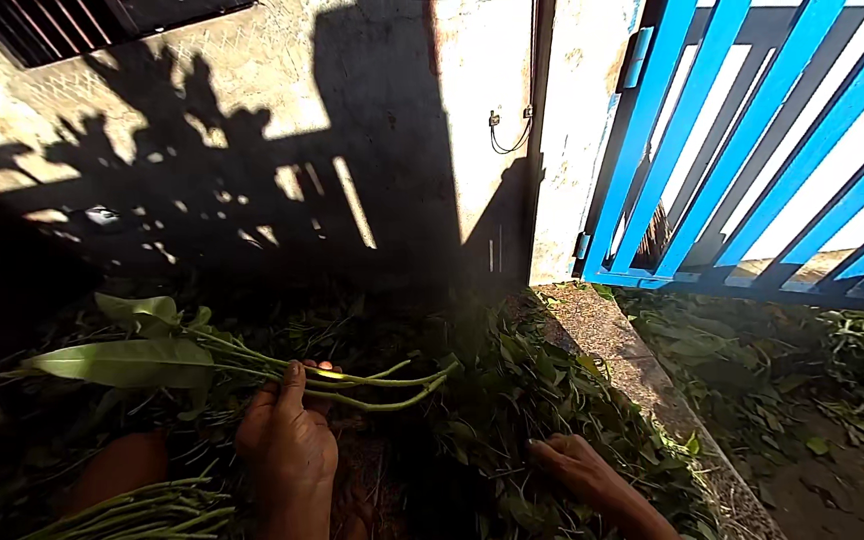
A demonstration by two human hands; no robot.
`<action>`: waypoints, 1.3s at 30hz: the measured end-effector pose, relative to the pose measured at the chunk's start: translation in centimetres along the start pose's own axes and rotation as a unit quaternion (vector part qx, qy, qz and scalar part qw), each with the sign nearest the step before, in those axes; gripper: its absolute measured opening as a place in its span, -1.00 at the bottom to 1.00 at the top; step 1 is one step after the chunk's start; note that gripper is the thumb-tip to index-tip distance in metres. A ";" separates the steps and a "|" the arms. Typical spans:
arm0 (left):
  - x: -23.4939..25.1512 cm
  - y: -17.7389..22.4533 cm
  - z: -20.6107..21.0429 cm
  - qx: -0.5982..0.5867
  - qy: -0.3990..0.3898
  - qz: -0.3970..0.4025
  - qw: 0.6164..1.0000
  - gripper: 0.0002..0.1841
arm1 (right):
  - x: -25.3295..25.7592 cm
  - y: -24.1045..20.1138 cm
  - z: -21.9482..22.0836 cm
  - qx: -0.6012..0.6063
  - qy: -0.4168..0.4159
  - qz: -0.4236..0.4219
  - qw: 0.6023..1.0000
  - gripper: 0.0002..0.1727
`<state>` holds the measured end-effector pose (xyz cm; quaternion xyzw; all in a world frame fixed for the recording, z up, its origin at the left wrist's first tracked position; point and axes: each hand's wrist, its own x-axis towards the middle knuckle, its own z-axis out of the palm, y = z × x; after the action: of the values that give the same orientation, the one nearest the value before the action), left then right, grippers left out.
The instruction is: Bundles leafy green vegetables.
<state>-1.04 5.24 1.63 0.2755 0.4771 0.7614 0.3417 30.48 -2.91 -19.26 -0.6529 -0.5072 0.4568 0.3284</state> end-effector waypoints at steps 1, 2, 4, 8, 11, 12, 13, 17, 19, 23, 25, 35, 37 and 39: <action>-0.1 0.0 -0.2 0.009 -0.004 -0.018 1.000 -0.90 | 0.7 1.5 0.3 -0.100 -0.105 0.031 0.989 -0.56; -0.2 -0.2 -0.2 0.018 -0.010 -0.042 0.999 -0.89 | 1.3 2.7 1.0 -0.161 -0.110 0.068 0.978 -0.64; -0.3 -0.4 -0.2 0.027 -0.017 -0.097 0.995 -0.88 | 2.1 4.1 1.9 -0.184 0.057 0.125 0.973 -0.71; -0.5 -0.4 -0.1 0.022 -0.045 -0.184 0.982 -0.86 | 5.2 7.0 1.5 -0.170 0.231 0.223 0.932 -0.48; -0.6 -0.5 0.0 0.007 -0.065 -0.227 0.972 -0.89 | 7.0 8.5 0.9 -0.167 0.140 0.238 0.946 -0.51; -0.6 -0.5 0.0 0.002 -0.074 -0.242 0.967 -0.91 | 7.2 7.5 0.9 -0.185 0.136 0.219 0.948 -0.55; -0.7 -0.6 0.0 0.000 -0.087 -0.255 0.963 -0.92 | 6.8 5.8 1.0 -0.198 0.158 0.186 0.949 -0.58; -1.1 -0.8 0.1 0.000 -0.124 -0.276 0.953 -0.92 | 3.0 -1.9 2.2 -0.217 0.389 -0.094 0.891 -0.74; -1.4 -1.1 0.1 0.001 -0.134 -0.281 0.950 -0.90 | 2.3 -3.1 2.1 -0.237 0.411 -0.122 0.872 -0.75; -1.7 -1.3 0.0 -0.005 -0.156 -0.305 0.940 -0.83 | 2.4 -3.9 -0.1 -0.186 0.133 0.123 0.966 -0.57; -1.9 -1.4 0.2 -0.006 -0.166 -0.313 0.935 -0.84 | 1.1 -4.6 -0.3 -0.065 0.238 0.034 0.969 -0.59; -3.6 -2.7 1.1 0.036 -0.194 -0.302 0.933 -0.90 | -5.0 -10.3 3.4 0.280 0.182 -0.260 0.906 -0.80; -4.4 -3.2 1.1 0.038 -0.214 -0.303 0.928 -0.87 | -4.9 -10.2 4.9 0.241 0.184 -0.285 0.909 -0.79; -5.2 -3.7 1.0 0.039 -0.241 -0.310 0.919 -0.84 | -4.8 -10.3 6.3 0.175 0.208 -0.314 0.910 -0.80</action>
<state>3.81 2.86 -1.85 0.3021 0.4709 0.5089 0.6542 20.54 -4.91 -11.11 -0.4723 -0.5182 0.2658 0.6616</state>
